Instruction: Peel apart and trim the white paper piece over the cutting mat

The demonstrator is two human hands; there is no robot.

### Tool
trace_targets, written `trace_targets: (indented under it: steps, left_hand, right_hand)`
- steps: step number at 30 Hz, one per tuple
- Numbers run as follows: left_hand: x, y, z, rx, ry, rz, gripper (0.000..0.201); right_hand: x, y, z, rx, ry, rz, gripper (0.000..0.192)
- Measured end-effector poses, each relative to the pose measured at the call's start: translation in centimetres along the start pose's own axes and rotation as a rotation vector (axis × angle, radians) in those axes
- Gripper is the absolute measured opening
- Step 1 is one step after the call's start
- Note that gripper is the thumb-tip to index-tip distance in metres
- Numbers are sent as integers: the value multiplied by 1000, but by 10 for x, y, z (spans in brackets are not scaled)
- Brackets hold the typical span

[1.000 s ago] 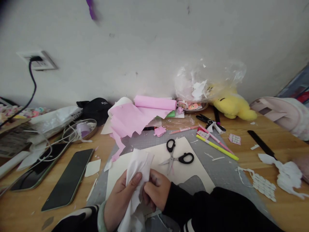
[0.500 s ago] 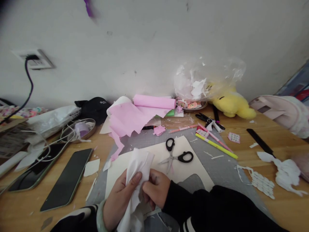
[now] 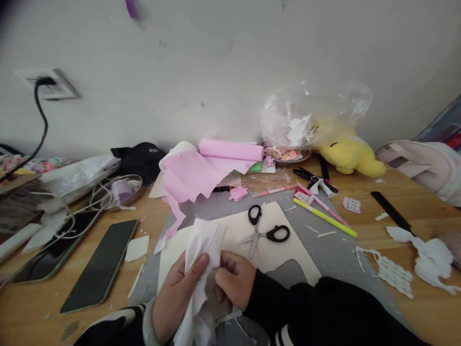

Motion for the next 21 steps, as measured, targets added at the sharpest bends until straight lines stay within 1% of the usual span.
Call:
trace_targets:
  steps: [2, 4, 8, 12, 17, 21]
  left_hand:
    - [-1, 0, 0, -2, 4, -2, 37]
    - [-1, 1, 0, -9, 11, -1, 36]
    - [-1, 2, -1, -26, 21, -11, 37]
    - [-1, 2, -1, -35, 23, -16, 37]
    - [-1, 1, 0, -32, 9, -21, 36]
    - [-2, 0, 0, -37, 3, -49, 34]
  right_hand:
    - [2, -2, -2, 6, -48, 14, 10]
    - [3, -3, -3, 23, -65, 6, 10]
    - [1, 3, -2, 40, -31, -17, 3]
    - [-2, 8, -1, 41, 2, -18, 2]
    - [0, 0, -1, 12, -16, 9, 4]
    - [1, -2, -2, 48, -32, 9, 4]
Point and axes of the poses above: each hand's wrist, its own x-axis away from the middle knuckle, its own z-axis out of the back of the hand, y = z × x, the point moved 2 cm from there along -x, towards the middle knuckle, and after that the axes turned 1 degree about x, right-handed, at the moved point
